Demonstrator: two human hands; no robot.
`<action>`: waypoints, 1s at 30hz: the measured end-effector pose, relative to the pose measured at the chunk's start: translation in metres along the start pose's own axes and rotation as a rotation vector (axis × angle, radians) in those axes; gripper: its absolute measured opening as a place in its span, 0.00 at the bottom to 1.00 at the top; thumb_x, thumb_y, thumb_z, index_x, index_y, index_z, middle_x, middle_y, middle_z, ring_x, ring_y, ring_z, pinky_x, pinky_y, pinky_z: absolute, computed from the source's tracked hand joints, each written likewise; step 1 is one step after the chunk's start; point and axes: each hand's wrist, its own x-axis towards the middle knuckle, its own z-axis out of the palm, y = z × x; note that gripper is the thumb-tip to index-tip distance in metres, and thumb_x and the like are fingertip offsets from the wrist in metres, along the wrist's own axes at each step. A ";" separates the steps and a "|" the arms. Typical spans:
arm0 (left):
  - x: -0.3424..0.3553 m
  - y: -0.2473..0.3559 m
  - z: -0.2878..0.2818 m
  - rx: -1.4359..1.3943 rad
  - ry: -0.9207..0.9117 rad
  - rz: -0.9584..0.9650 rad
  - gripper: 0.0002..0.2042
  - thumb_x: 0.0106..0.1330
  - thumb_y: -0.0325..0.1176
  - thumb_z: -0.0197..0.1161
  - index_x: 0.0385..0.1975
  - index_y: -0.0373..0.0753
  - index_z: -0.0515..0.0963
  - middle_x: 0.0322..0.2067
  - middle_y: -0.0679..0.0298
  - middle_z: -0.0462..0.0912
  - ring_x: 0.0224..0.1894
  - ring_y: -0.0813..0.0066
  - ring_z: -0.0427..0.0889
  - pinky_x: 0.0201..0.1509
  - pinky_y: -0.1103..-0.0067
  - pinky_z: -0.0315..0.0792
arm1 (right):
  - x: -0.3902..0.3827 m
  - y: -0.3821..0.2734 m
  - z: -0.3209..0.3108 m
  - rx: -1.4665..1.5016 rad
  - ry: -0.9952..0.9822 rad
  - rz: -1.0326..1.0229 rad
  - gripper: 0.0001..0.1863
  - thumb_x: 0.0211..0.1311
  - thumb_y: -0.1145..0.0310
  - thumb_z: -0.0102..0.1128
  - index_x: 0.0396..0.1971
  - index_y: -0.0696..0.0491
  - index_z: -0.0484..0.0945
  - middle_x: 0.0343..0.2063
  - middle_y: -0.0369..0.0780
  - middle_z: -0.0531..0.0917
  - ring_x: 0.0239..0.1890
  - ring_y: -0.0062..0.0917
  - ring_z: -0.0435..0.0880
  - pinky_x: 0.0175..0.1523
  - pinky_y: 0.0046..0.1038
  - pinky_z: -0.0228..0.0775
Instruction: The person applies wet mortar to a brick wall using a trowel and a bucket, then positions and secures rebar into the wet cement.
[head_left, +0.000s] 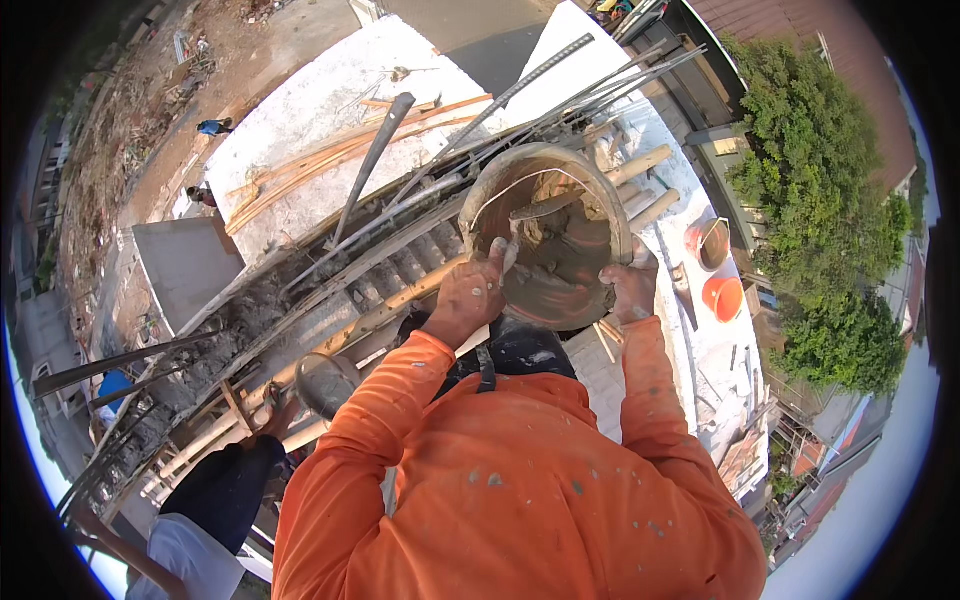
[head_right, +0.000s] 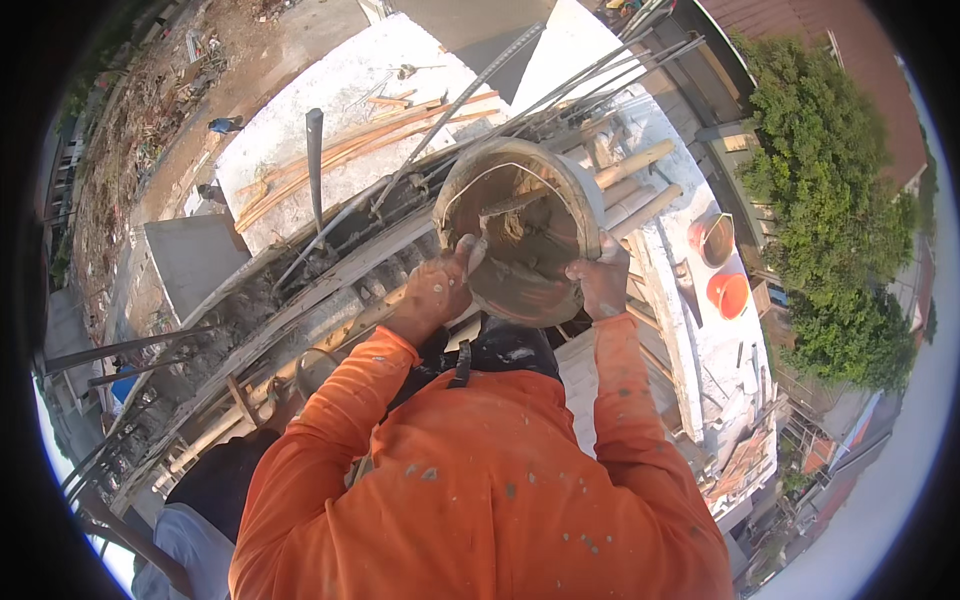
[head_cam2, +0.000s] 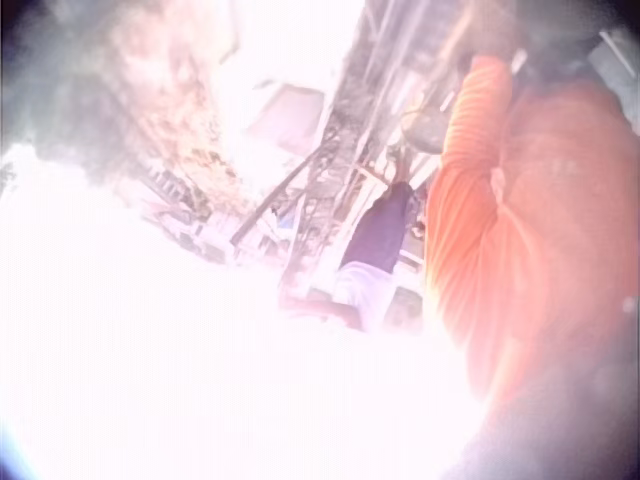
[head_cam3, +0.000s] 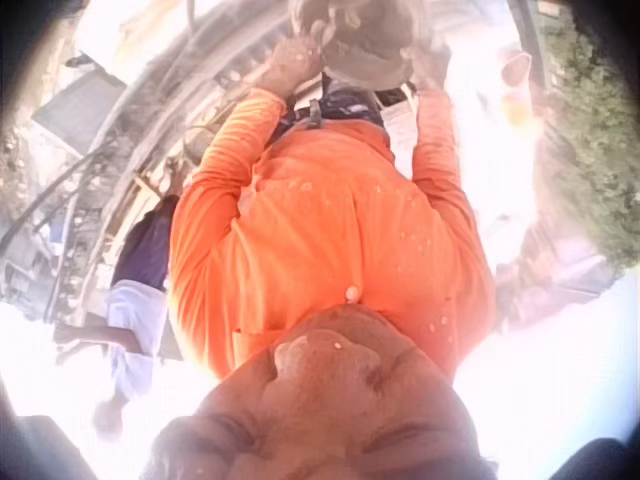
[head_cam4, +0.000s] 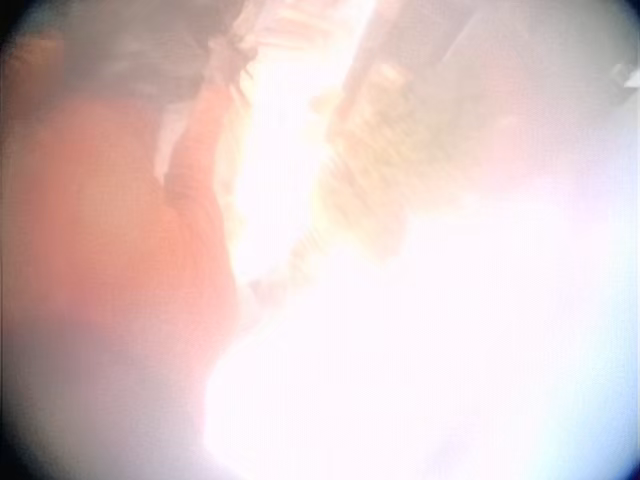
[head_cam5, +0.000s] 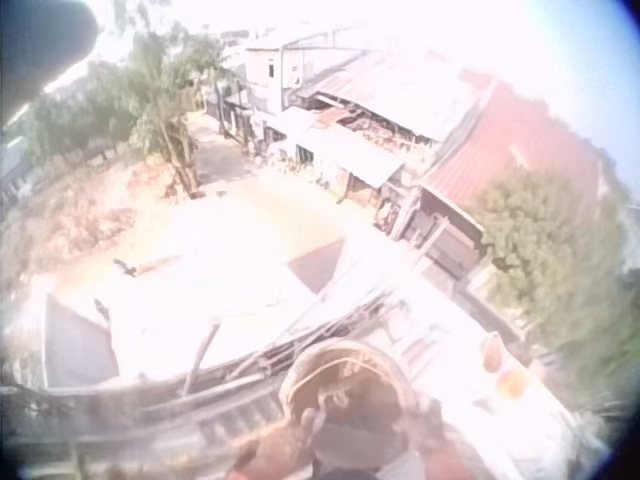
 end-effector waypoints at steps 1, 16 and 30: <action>0.015 0.006 0.019 -0.068 -0.156 -0.122 0.28 0.60 0.34 0.48 0.60 0.33 0.53 0.44 0.47 0.72 0.48 0.59 0.74 0.46 0.67 0.71 | -0.003 -0.004 0.002 -0.006 -0.008 -0.003 0.22 0.39 0.86 0.46 0.41 0.62 0.71 0.23 0.39 0.76 0.17 0.21 0.75 0.24 0.20 0.71; 0.029 0.023 0.014 0.266 -0.130 0.051 0.23 0.61 0.32 0.44 0.54 0.23 0.57 0.36 0.50 0.76 0.39 0.60 0.77 0.34 0.73 0.73 | 0.012 -0.004 0.021 0.033 -0.063 -0.236 0.19 0.39 0.82 0.54 0.38 0.64 0.69 0.18 0.35 0.73 0.17 0.19 0.71 0.22 0.20 0.63; 0.066 0.044 -0.016 0.021 -0.028 -0.305 0.24 0.57 0.32 0.53 0.52 0.28 0.59 0.35 0.45 0.74 0.37 0.57 0.80 0.32 0.74 0.75 | 0.002 -0.015 0.045 -0.081 0.069 -0.489 0.04 0.39 0.81 0.53 0.18 0.59 0.69 0.16 0.30 0.68 0.17 0.13 0.62 0.20 0.19 0.56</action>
